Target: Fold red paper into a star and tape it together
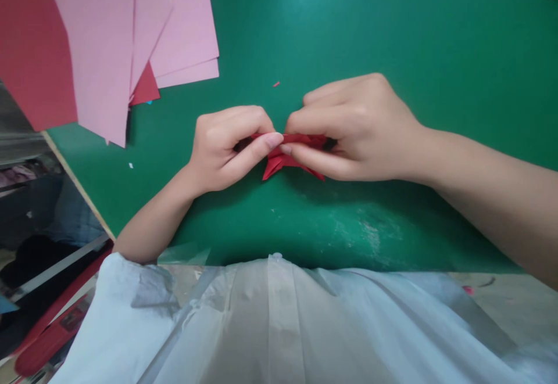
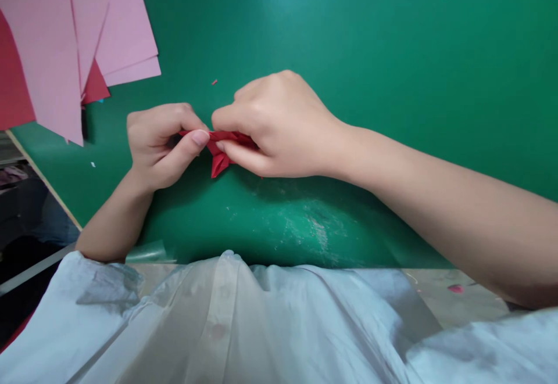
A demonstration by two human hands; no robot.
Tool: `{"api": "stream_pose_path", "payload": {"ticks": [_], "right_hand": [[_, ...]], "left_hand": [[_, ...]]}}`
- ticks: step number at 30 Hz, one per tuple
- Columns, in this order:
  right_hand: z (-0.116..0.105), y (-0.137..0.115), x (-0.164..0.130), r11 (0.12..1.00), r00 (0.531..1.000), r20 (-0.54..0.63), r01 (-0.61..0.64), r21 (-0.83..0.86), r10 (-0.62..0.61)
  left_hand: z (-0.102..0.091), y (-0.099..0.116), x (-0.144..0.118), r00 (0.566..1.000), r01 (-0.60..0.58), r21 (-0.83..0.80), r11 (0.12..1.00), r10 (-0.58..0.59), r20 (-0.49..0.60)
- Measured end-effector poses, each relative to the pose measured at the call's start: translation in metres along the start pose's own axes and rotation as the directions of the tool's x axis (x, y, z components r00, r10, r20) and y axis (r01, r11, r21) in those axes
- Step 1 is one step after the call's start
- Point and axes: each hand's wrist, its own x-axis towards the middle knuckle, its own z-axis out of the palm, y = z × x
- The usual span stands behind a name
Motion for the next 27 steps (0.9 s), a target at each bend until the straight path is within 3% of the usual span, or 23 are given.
{"api": "stream_pose_path", "payload": {"ticks": [22,27], "right_hand": [[-0.0016,0.001,-0.001,0.997,0.999,-0.029,0.02,0.071,-0.018],[-0.0008,-0.0003,-0.0018,0.997,0.998,-0.055,0.008,0.077,-0.004]], "left_hand": [[-0.0058,0.0065,-0.0031,0.982,0.187,-0.177,0.966,-0.186,0.024],[-0.004,0.0033,-0.0042,0.984,0.167,-0.25,0.954,-0.178,-0.023]]}}
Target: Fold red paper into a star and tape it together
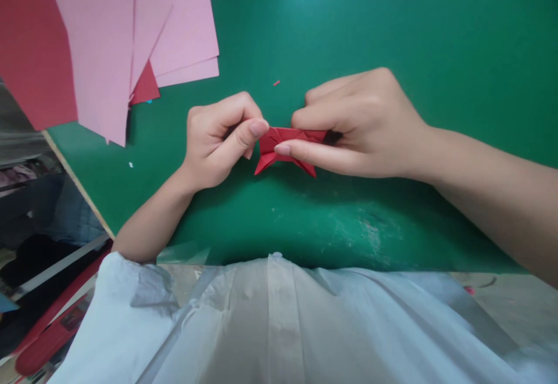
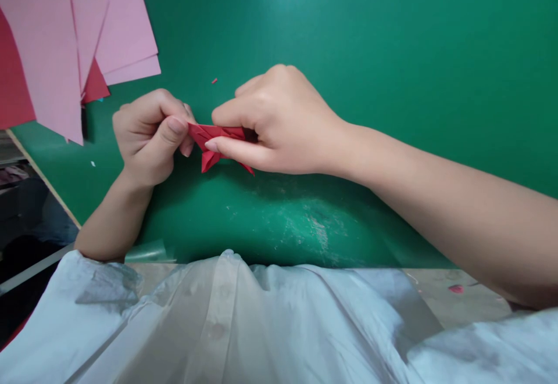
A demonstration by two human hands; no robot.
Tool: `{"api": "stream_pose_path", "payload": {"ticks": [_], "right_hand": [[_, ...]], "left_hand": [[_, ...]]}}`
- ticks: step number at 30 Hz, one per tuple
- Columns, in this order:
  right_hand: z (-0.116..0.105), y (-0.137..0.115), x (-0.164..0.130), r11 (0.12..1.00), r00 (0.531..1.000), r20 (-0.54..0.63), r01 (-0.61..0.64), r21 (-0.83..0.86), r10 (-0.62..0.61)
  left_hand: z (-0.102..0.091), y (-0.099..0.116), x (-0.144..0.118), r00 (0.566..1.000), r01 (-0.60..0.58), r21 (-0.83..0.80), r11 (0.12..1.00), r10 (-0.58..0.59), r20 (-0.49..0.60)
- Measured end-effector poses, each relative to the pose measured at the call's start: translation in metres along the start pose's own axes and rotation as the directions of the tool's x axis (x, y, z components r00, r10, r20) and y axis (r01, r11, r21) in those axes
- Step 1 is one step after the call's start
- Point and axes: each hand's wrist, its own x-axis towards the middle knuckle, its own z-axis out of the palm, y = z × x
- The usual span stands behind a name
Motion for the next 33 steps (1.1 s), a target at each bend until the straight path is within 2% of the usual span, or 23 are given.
{"api": "stream_pose_path", "payload": {"ticks": [8,11,14,19,24,28,33], "right_hand": [[-0.0003,-0.0006,0.0006,0.997,0.997,-0.063,-0.03,0.077,0.035],[-0.0021,-0.0029,0.0015,0.991,0.992,-0.087,-0.082,0.103,0.091],[-0.0029,-0.0041,0.0019,0.986,0.988,-0.097,-0.105,0.13,0.118],[-0.002,-0.0019,0.0024,0.98,0.988,-0.146,-0.021,0.199,0.05],[-0.0012,-0.003,0.0017,0.975,0.97,-0.215,-0.068,0.212,0.115],[-0.0011,-0.0066,0.0011,0.959,0.923,-0.31,-0.16,0.233,0.229],[-0.0006,-0.0079,0.002,0.956,0.913,-0.322,-0.179,0.233,0.25]], "left_hand": [[0.0014,-0.0063,0.0019,0.997,-0.049,0.04,0.998,0.051,-0.05],[-0.0013,-0.0058,0.0033,0.996,-0.083,0.094,0.992,0.084,-0.006],[-0.0045,-0.0076,0.0031,0.997,-0.068,0.116,0.991,0.064,0.04],[-0.0058,-0.0102,0.0012,0.997,-0.058,0.117,0.991,0.052,0.059],[-0.0007,-0.0065,0.0036,0.993,-0.105,0.134,0.985,0.111,-0.042],[0.002,-0.0034,0.0056,0.978,-0.156,0.142,0.978,0.173,-0.118],[0.0033,-0.0034,0.0051,0.976,-0.148,0.089,0.985,0.16,-0.15]]}}
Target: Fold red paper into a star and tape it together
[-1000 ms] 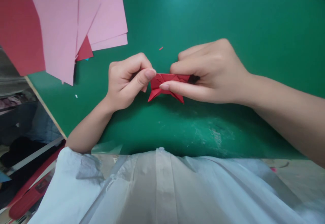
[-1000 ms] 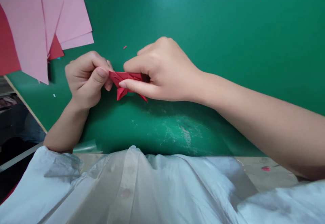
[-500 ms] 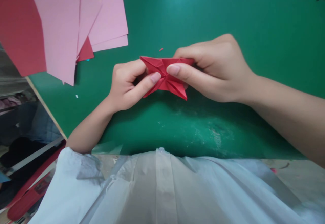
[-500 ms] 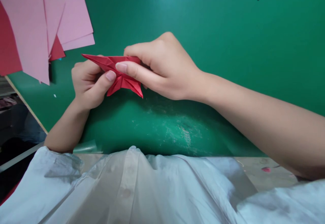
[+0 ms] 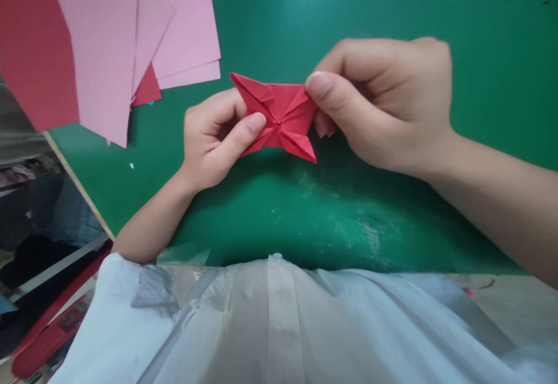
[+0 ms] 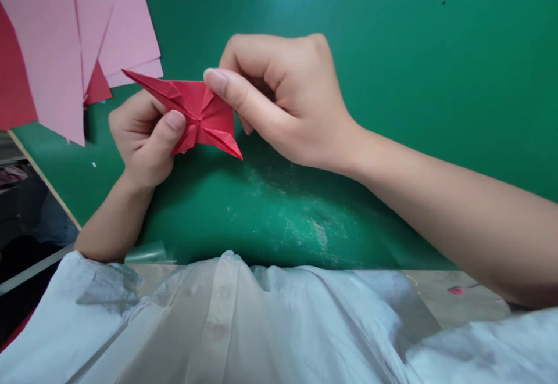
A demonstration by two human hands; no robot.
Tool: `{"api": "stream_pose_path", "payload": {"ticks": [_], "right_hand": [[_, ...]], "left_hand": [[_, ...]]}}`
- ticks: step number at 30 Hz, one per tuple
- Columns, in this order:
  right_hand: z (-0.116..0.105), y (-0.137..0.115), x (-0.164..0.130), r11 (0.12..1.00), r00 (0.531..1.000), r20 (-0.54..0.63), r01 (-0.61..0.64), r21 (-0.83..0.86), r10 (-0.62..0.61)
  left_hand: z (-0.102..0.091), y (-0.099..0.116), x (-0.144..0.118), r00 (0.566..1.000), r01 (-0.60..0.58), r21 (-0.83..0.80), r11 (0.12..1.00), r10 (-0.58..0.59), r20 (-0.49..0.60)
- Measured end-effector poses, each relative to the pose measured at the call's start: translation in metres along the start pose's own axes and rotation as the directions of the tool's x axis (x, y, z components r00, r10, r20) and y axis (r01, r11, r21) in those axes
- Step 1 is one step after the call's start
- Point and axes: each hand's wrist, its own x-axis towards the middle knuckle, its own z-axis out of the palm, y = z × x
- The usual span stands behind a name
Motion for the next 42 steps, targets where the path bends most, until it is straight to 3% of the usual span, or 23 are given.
{"api": "stream_pose_path", "payload": {"ticks": [5,10,13,21,26,31,35,38,42], "right_hand": [[0.0,0.005,0.0,0.995,0.994,0.077,0.084,-0.048,-0.081],[0.002,0.011,-0.001,0.968,0.958,0.224,0.211,-0.134,-0.177],[0.003,0.011,-0.001,0.961,0.949,0.27,0.213,-0.177,-0.161],[0.002,0.008,0.0,0.973,0.961,0.25,0.165,-0.16,-0.122],[0.0,0.006,0.0,0.993,0.976,0.185,0.119,-0.012,-0.115],[0.0,0.007,0.001,0.953,0.988,0.088,0.097,0.287,-0.127],[0.001,0.007,0.0,0.983,0.974,0.149,0.158,0.09,-0.17],[0.001,0.006,-0.002,0.992,0.98,0.163,0.119,-0.038,-0.111],[0.001,0.006,-0.001,0.993,0.981,0.171,0.103,-0.051,-0.093]], "left_hand": [[-0.001,-0.004,-0.001,1.0,-0.018,-0.123,0.992,0.019,0.005],[0.0,-0.006,-0.001,0.999,-0.006,-0.11,0.994,0.011,0.051],[0.001,-0.006,-0.003,0.998,-0.001,-0.111,0.994,0.009,0.067],[0.0,-0.002,-0.005,0.981,0.003,-0.039,0.999,0.005,0.195],[0.002,-0.003,-0.002,0.99,-0.039,-0.081,0.996,0.05,0.13],[0.001,0.0,-0.002,0.996,0.05,-0.092,0.994,-0.043,0.082],[0.0,0.002,-0.002,0.996,0.077,-0.104,0.992,-0.071,0.061],[0.001,0.002,-0.002,0.995,0.085,-0.086,0.993,-0.081,0.054],[0.002,0.0,-0.003,0.99,0.102,-0.02,0.995,-0.099,0.102]]}}
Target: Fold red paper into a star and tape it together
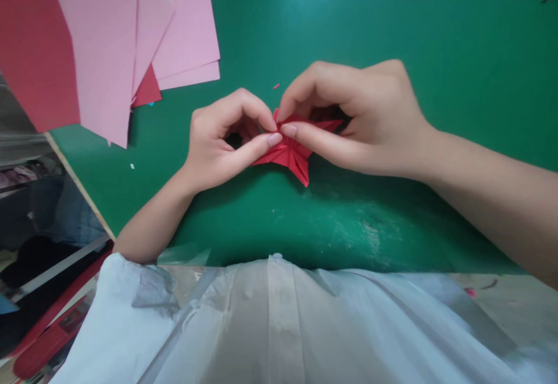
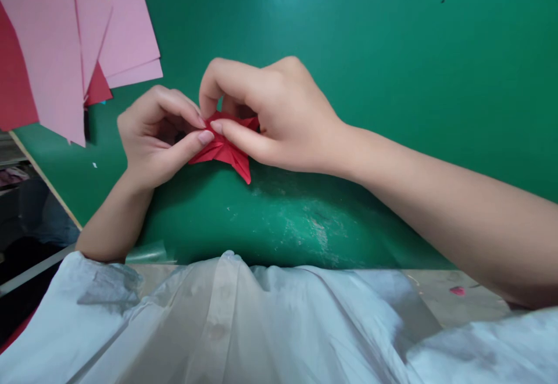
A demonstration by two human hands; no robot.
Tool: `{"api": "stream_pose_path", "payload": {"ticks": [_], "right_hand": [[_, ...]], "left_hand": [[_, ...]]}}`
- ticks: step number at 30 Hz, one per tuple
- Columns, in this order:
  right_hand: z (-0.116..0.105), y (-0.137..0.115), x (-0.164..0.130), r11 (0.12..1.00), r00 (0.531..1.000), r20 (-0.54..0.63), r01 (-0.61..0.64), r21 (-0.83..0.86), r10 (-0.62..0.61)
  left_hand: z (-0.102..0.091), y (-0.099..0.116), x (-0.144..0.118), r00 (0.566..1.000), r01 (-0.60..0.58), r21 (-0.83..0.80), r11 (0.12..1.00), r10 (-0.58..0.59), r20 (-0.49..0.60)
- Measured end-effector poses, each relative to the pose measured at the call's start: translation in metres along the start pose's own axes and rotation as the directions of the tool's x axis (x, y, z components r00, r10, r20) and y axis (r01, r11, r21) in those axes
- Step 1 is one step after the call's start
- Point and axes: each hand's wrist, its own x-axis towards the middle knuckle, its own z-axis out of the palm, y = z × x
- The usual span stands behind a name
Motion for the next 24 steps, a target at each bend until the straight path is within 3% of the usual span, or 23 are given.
{"api": "stream_pose_path", "payload": {"ticks": [10,24], "right_hand": [[-0.0003,0.001,0.0006,0.999,0.999,0.031,0.028,0.02,-0.028],[-0.0021,0.0011,0.0006,0.994,0.995,0.051,0.076,0.081,-0.081]], "left_hand": [[-0.0014,-0.0016,0.0027,0.994,-0.097,0.018,0.995,0.096,0.058],[-0.0031,0.0025,0.0022,0.996,-0.042,0.033,0.999,0.039,0.081]]}}
